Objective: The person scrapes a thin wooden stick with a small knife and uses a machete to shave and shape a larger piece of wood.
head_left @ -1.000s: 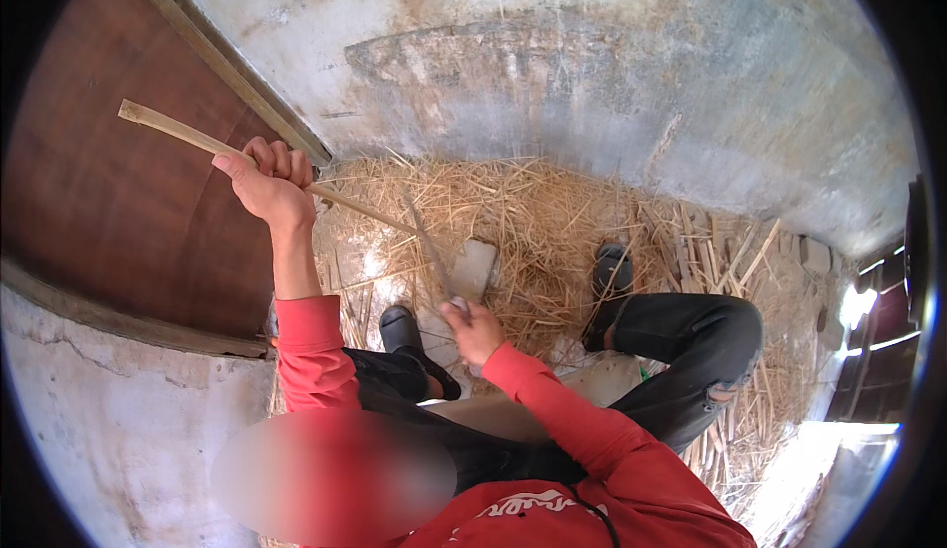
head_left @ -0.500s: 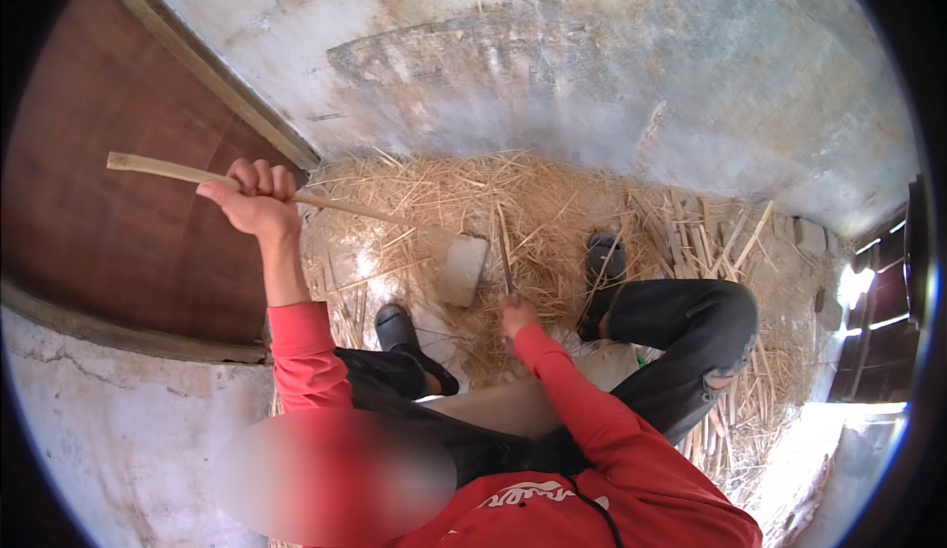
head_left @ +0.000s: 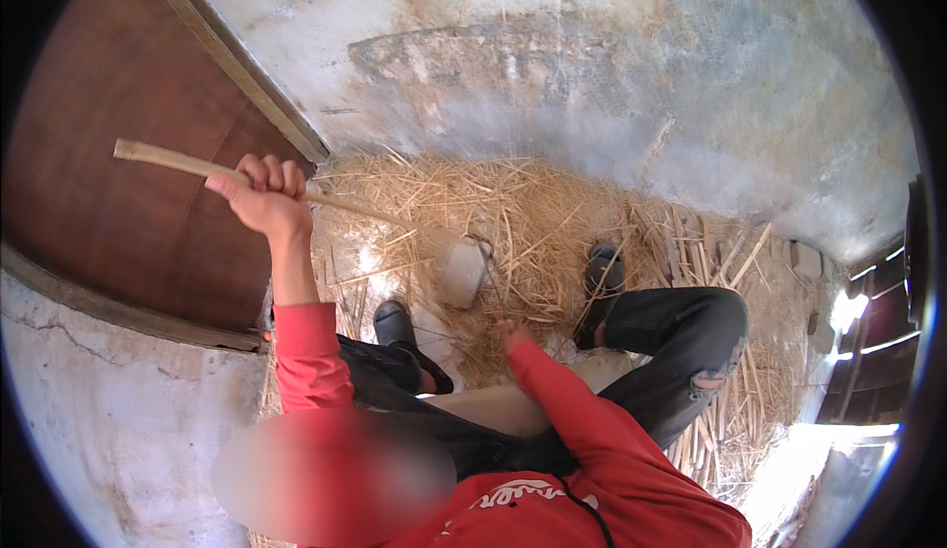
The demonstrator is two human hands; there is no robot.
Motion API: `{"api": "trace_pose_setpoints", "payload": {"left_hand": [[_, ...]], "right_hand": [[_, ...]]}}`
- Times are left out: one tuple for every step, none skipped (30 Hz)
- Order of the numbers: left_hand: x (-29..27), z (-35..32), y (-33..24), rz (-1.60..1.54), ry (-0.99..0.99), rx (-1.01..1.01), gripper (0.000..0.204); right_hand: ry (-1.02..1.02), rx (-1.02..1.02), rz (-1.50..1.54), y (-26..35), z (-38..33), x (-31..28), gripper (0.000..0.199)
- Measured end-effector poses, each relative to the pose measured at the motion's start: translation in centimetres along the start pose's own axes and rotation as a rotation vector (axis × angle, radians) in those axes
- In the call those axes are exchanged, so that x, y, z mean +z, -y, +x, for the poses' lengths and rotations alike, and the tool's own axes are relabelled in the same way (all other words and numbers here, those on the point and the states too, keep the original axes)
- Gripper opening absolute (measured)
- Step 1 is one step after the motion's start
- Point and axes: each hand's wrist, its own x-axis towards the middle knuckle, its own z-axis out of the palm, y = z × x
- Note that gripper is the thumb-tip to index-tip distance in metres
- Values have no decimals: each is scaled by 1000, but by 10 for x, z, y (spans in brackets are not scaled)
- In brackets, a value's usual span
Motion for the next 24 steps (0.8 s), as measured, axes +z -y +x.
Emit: {"api": "trace_pose_setpoints", "payload": {"left_hand": [[-1,-2,-14,-40,-32,3,72],[2,-3,-29,-84,-67,8,72],[0,-3,-44,-67,-76,73,71],[-11,-6,-66,-71,-152,125,70],[-27,-8,-88,-57,-206,175,69],[-40,-12,-105,-63,-244,211,69],[-55,-14,-118,-87,-258,237,68],[-75,-17,-133,-97,-277,270,67],[-93,-22,-148,-141,-332,291,67],[-111,-29,-160,-187,-362,311,67],[-127,-37,-169,-231,-432,320,67],[-143,-47,-176,-279,-501,329,67],[-157,-57,-177,-353,-519,334,67],[-171,-66,-172,-436,-534,329,67],[-182,-75,-169,-515,-549,325,67],[-187,-83,-164,-542,-594,303,67],[-190,-94,-161,-569,-645,288,67],[-191,-103,-155,-599,-692,267,67],[-190,-111,-149,-632,-707,242,67],[-191,-119,-142,-666,-725,213,67],[-195,-131,-132,-708,-676,187,66],[-187,-141,-124,-692,-712,156,64],[-175,-152,-114,-676,-746,123,63],[-166,-163,-107,-656,-782,88,62]], "right_hand": [[-110,-26,43,-9,12,0,55],[-220,-57,83,-23,36,4,52],[-324,-64,114,-42,41,6,50],[-203,70,219,-11,21,-10,44],[-86,196,317,52,-2,-41,41],[-72,114,250,72,-7,-67,46],[-55,31,188,79,-8,-92,57],[-84,-80,287,93,-28,-120,49],[-102,-198,386,109,-51,-150,41],[-109,-317,482,124,-74,-180,34],[-224,-268,618,147,-113,-203,24],[-252,-231,621,165,-150,-231,25],[-312,-349,607,172,-181,-255,22],[-386,-401,612,164,-193,-281,20],[-481,-468,660,158,-205,-298,18],[-584,-536,710,148,-212,-313,17],[-635,-595,694,129,-210,-332,18],[-694,-653,677,107,-208,-349,20],[-765,-628,670,88,-208,-356,21],[-840,-601,658,69,-209,-360,23],[-912,-576,647,50,-210,-361,25],[-937,-497,713,32,-213,-360,24],[-962,-417,779,12,-215,-357,25],[-985,-330,843,-11,-216,-354,28]]}}
